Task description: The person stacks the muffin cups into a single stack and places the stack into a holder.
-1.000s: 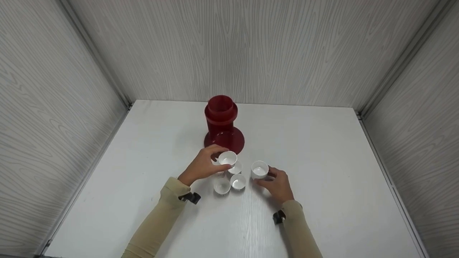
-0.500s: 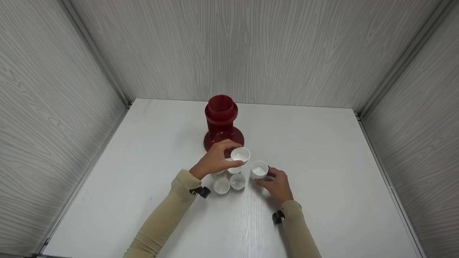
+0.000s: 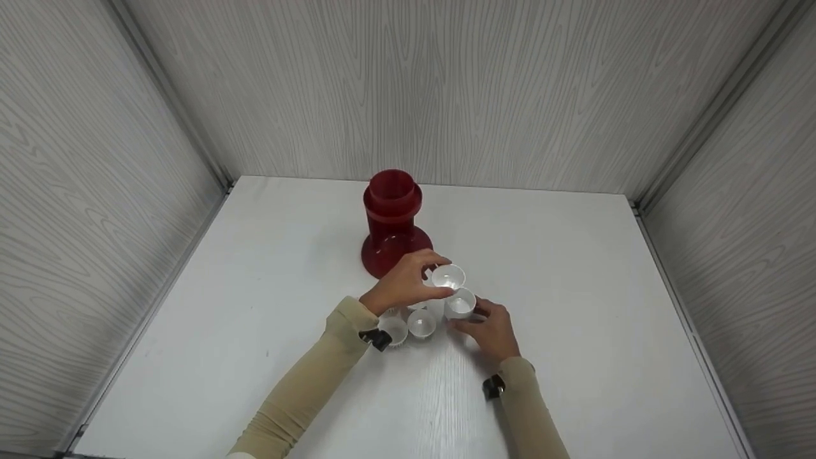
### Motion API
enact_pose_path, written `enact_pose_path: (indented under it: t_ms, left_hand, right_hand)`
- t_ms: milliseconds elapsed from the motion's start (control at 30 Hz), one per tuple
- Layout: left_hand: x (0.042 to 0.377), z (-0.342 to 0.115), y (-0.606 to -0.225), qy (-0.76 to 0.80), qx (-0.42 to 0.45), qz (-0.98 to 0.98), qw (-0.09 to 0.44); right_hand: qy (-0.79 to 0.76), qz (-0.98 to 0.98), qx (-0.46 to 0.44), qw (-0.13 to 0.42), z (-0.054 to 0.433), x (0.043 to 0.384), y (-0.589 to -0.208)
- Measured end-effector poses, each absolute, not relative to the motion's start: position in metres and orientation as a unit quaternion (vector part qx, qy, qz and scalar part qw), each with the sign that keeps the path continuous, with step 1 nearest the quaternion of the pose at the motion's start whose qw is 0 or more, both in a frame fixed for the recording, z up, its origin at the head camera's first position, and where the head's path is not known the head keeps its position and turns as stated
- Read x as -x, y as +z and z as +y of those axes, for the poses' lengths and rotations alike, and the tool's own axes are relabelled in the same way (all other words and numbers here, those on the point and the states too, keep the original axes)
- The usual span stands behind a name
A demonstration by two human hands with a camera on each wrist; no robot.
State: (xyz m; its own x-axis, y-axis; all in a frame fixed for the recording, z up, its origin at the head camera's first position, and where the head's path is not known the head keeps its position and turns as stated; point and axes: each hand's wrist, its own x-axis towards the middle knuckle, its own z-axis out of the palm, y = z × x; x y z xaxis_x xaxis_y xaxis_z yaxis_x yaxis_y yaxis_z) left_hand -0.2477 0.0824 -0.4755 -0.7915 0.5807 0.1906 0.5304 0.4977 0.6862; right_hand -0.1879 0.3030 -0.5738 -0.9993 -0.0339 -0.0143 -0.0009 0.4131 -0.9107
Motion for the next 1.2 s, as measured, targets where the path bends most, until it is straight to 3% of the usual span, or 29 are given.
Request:
enact_pose_path:
  t_ms: [233, 1200]
  left_hand:
    - [0.248, 0.097, -0.483, 0.380, -0.311, 0.868, 0.069]
    - [0.246, 0.112, -0.516, 0.346, -0.294, 0.886, 0.101]
  right_hand:
    - [-0.543, 0.840, 0.006, 0.018, 0.304, 0.189, -0.573]
    - [-0.550, 0.835, 0.004, 0.023, 0.304, 0.190, -0.575]
